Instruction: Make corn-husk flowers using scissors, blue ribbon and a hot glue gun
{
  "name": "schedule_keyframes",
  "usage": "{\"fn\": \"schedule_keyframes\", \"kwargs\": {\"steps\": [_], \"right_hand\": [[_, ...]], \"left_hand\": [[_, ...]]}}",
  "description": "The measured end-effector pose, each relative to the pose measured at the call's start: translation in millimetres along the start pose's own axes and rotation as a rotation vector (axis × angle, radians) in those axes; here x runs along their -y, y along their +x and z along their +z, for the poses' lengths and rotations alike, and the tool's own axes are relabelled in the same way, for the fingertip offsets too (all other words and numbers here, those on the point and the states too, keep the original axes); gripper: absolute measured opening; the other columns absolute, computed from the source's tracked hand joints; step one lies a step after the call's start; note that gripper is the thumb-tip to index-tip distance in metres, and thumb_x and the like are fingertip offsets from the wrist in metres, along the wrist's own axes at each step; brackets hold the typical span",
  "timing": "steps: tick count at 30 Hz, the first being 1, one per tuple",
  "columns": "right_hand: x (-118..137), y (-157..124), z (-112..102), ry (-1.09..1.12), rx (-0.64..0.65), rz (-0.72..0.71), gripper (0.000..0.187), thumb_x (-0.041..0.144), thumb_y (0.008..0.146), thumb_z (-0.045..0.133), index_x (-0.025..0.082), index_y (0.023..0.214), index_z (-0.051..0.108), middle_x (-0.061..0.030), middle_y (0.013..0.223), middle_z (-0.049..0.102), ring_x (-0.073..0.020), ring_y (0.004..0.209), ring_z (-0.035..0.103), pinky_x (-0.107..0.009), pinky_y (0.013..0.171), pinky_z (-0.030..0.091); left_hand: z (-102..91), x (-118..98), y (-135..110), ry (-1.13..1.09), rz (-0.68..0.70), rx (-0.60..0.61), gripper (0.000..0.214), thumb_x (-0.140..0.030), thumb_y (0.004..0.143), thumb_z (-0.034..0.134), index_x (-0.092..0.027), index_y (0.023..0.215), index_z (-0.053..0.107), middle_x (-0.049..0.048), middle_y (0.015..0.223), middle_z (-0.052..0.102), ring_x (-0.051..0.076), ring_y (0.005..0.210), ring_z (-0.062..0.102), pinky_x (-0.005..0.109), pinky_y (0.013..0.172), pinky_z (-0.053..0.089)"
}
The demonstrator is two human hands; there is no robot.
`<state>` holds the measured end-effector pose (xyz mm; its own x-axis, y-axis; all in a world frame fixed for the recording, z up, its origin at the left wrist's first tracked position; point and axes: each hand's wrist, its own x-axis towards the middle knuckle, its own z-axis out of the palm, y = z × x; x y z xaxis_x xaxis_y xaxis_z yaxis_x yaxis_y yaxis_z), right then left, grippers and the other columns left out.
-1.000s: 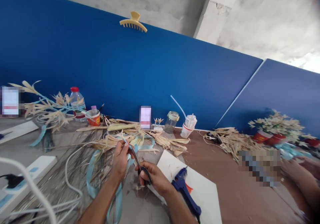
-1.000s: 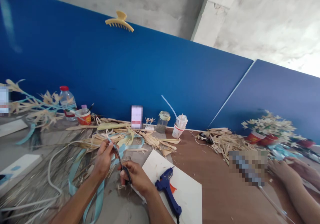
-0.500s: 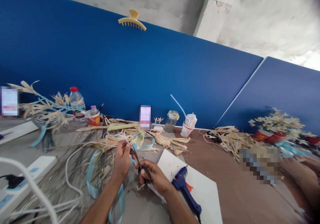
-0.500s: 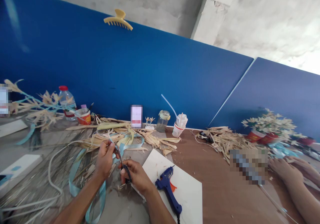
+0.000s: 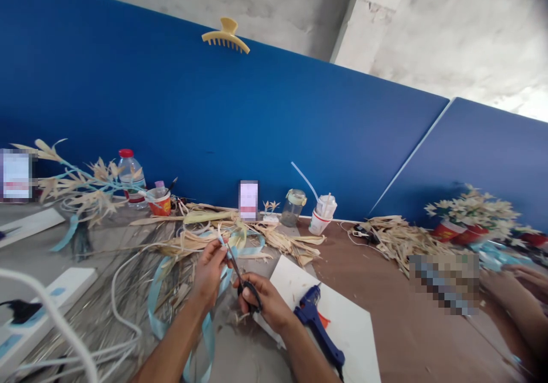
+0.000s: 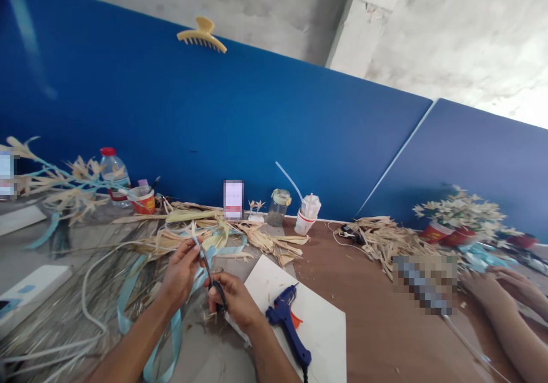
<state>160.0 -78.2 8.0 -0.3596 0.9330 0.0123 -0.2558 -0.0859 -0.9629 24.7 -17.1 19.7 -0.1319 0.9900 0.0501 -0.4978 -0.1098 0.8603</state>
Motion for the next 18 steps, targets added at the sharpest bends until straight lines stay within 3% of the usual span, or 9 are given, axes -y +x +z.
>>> {"fn": "schedule_keyframes", "kwargs": {"steps": [4,11,18], "right_hand": [[0.0,-0.1,0.4,-0.003,-0.008,-0.009,0.056,0.060,0.066,0.072,0.012,0.093,0.063,0.0038,0.052,0.055,-0.0074,0.046,0.040,-0.022,0.050,0.026],[-0.7,0.0,1.1,-0.025,-0.030,-0.007,0.055,0.060,0.066,0.071,0.013,0.093,0.063,0.0042,0.051,0.055,-0.0078,0.046,0.040,-0.022,0.050,0.025],[-2.1,0.0,-0.4,0.009,-0.009,-0.006,0.052,0.058,0.068,0.071,0.013,0.091,0.063,0.0038,0.052,0.056,-0.0077,0.046,0.040,-0.022,0.050,0.025]], "left_hand": [[-4.9,6.5,5.4,-0.067,-0.010,-0.004,0.025,-0.032,0.063,0.074,-0.020,0.079,0.059,-0.0064,0.064,0.059,0.007,0.050,0.050,0.019,0.052,0.041],[-9.2,9.9,5.9,0.169,0.047,0.003,0.026,-0.040,0.071,0.068,-0.019,0.078,0.054,-0.0074,0.058,0.053,0.007,0.046,0.045,0.019,0.046,0.035],[-6.8,6.4,2.6,0.250,0.086,0.018,0.026,-0.043,0.074,0.063,-0.020,0.079,0.051,-0.0089,0.056,0.049,0.006,0.042,0.040,0.017,0.041,0.031]]}}
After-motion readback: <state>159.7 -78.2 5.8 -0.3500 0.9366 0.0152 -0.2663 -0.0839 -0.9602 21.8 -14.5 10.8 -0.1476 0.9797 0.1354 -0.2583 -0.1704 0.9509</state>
